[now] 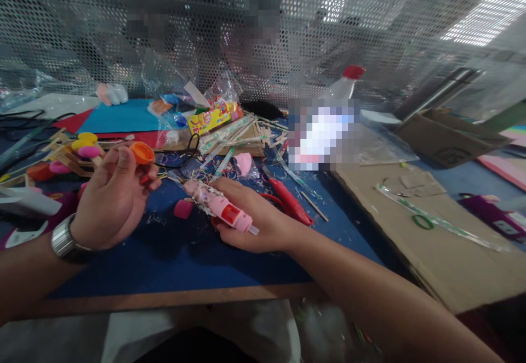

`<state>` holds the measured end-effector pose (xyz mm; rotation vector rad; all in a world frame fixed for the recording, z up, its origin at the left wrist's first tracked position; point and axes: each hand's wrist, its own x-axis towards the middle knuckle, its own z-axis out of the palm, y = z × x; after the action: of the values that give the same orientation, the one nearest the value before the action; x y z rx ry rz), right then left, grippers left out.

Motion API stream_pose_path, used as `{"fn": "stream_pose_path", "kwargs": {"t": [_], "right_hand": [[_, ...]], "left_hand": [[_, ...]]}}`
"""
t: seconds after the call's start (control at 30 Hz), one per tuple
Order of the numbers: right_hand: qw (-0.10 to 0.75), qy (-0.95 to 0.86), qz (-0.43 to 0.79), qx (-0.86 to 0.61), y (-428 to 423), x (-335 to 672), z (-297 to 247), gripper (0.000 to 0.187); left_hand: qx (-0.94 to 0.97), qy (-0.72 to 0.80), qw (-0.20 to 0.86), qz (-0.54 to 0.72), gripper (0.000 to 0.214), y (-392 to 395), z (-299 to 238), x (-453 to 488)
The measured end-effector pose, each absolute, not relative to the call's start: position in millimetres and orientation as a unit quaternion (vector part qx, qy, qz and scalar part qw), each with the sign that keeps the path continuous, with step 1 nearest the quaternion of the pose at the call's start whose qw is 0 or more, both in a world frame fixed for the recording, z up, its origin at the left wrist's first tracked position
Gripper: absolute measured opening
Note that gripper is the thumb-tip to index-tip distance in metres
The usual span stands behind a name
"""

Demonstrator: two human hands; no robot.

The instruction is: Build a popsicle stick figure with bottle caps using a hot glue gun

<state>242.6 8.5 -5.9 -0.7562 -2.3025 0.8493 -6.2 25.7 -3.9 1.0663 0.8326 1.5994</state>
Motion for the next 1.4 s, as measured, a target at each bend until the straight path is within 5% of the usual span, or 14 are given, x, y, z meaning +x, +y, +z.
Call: {"fn": "stream_pose_path", "kwargs": {"t": [0.4,0.77,1.0,1.2,1.4], "right_hand": [[0.223,-0.927,0.217,-0.212,10.1,242.3,-4.6,0.039],[0.197,-0.911,0.291,-0.215,7.3,239.7,4.7,0.025],[0.25,-0.909,0.275,-0.186,10.7,240.0,-2.0,0.026],[0.35,-0.865,0.271,-0.235,9.5,240.4,-12.7,0.047],[0.345,-0.796,0.393,-0.304,5.8,238.9,-6.8,0.031]], "left_hand": [[0.444,0.337,0.485,0.674,0.033,23.8,-4.7,-4.5],[0.431,0.343,0.489,0.676,0.045,20.5,-0.4,-2.4],[0.435,0.347,0.484,0.676,0.042,21.4,-3.1,-2.5],[0.441,0.353,0.502,0.654,0.039,19.9,-6.0,-2.8],[0.454,0.348,0.523,0.633,0.042,16.4,-7.6,-2.1]]}}
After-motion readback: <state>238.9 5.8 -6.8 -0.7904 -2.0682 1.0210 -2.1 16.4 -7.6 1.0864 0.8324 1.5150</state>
